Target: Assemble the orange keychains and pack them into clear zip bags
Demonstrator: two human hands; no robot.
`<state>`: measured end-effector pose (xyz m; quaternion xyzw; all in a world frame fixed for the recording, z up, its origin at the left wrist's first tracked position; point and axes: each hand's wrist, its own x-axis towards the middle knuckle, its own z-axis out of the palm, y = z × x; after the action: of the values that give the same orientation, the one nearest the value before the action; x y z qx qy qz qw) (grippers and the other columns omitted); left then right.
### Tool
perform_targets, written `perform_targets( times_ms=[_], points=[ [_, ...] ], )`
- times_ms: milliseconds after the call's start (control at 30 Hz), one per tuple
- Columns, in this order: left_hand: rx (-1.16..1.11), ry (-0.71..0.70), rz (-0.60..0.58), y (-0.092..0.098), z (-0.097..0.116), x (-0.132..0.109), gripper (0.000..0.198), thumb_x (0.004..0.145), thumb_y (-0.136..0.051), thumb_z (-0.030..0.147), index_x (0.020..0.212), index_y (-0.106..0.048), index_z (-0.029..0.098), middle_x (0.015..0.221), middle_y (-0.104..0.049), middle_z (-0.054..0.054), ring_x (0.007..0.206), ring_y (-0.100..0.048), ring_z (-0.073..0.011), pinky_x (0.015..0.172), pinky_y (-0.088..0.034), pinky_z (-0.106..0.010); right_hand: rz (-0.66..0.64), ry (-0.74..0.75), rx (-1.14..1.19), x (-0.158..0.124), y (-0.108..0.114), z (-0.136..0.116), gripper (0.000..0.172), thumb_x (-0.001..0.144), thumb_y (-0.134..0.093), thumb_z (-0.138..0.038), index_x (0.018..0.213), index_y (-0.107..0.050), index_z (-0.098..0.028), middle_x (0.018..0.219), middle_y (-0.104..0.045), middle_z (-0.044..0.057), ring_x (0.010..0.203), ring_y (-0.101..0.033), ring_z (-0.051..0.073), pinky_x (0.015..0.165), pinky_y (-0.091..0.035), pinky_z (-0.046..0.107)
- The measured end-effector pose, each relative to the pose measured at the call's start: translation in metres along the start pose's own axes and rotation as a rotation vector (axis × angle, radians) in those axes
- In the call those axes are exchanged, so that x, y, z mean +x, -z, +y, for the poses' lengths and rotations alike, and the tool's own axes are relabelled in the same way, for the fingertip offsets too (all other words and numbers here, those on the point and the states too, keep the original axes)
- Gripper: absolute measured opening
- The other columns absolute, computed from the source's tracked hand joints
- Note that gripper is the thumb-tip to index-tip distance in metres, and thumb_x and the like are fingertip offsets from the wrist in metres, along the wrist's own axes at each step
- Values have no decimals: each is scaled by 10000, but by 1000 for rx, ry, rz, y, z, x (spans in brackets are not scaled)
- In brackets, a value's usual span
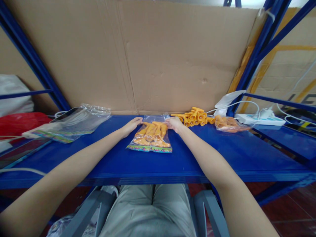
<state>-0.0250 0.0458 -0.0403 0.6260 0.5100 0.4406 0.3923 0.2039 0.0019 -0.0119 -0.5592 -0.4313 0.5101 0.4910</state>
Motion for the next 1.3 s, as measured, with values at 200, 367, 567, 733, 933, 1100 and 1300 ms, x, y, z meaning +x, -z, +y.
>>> perform_targets(
  times_ms=[200, 367, 567, 733, 933, 1100, 1300],
  points=[
    [-153, 41, 58, 6, 4, -3, 115, 724, -721, 192, 801, -643, 159, 706, -696, -10, 732, -671, -158, 841, -514, -303, -110, 5, 72, -1, -1, -1, 250, 963, -410, -84, 780, -556, -173, 717, -725, 66, 562, -626, 106, 617, -532, 211],
    [-154, 66, 84, 11, 12, -9, 143, 645, -719, 93, 593, -604, 159, 578, -645, 19, 621, -623, -127, 809, -519, -293, -176, -29, 36, -1, 7, 0, 254, 949, -448, -59, 758, -585, -154, 729, -727, 77, 570, -636, 106, 662, -550, 233],
    [-155, 43, 75, 10, 13, -12, 164, 603, -704, 70, 610, -574, 171, 547, -623, 41, 572, -607, -119, 745, -531, -289, -206, -9, -6, 2, 21, 0, 233, 902, -492, 12, 841, -639, -158, 665, -690, 26, 548, -630, 95, 712, -571, 252],
    [-147, -35, 43, 10, 9, -10, 151, 566, -716, 102, 610, -591, 175, 594, -659, 24, 614, -625, -131, 765, -536, -308, -219, 38, -23, 4, 23, 1, 277, 858, -479, 49, 793, -656, -155, 643, -684, 27, 553, -639, 98, 652, -569, 230],
    [-7, -107, 47, 9, 3, -3, 86, 569, -648, 109, 559, -600, 180, 584, -648, 8, 620, -618, -148, 754, -531, -322, -204, 139, -155, 7, 20, 5, 248, 752, -564, 37, 614, -587, -167, 546, -631, 6, 507, -602, 95, 622, -561, 238],
    [344, -265, 82, 10, 3, -2, 145, 599, -512, 96, 551, -599, 202, 607, -655, -5, 684, -636, -181, 750, -520, -305, -165, 296, -485, 11, 19, 5, 230, 676, -485, 15, 572, -523, -187, 482, -564, -34, 475, -560, 97, 561, -488, 211],
    [844, -546, 16, 12, 5, -8, 229, 644, -453, 71, 623, -635, 210, 803, -708, -60, 816, -656, -215, 797, -510, -309, -102, 685, -1058, 14, 22, 2, 240, 638, -416, -14, 498, -433, -209, 560, -573, -2, 654, -598, 148, 685, -436, 246]
  ],
)
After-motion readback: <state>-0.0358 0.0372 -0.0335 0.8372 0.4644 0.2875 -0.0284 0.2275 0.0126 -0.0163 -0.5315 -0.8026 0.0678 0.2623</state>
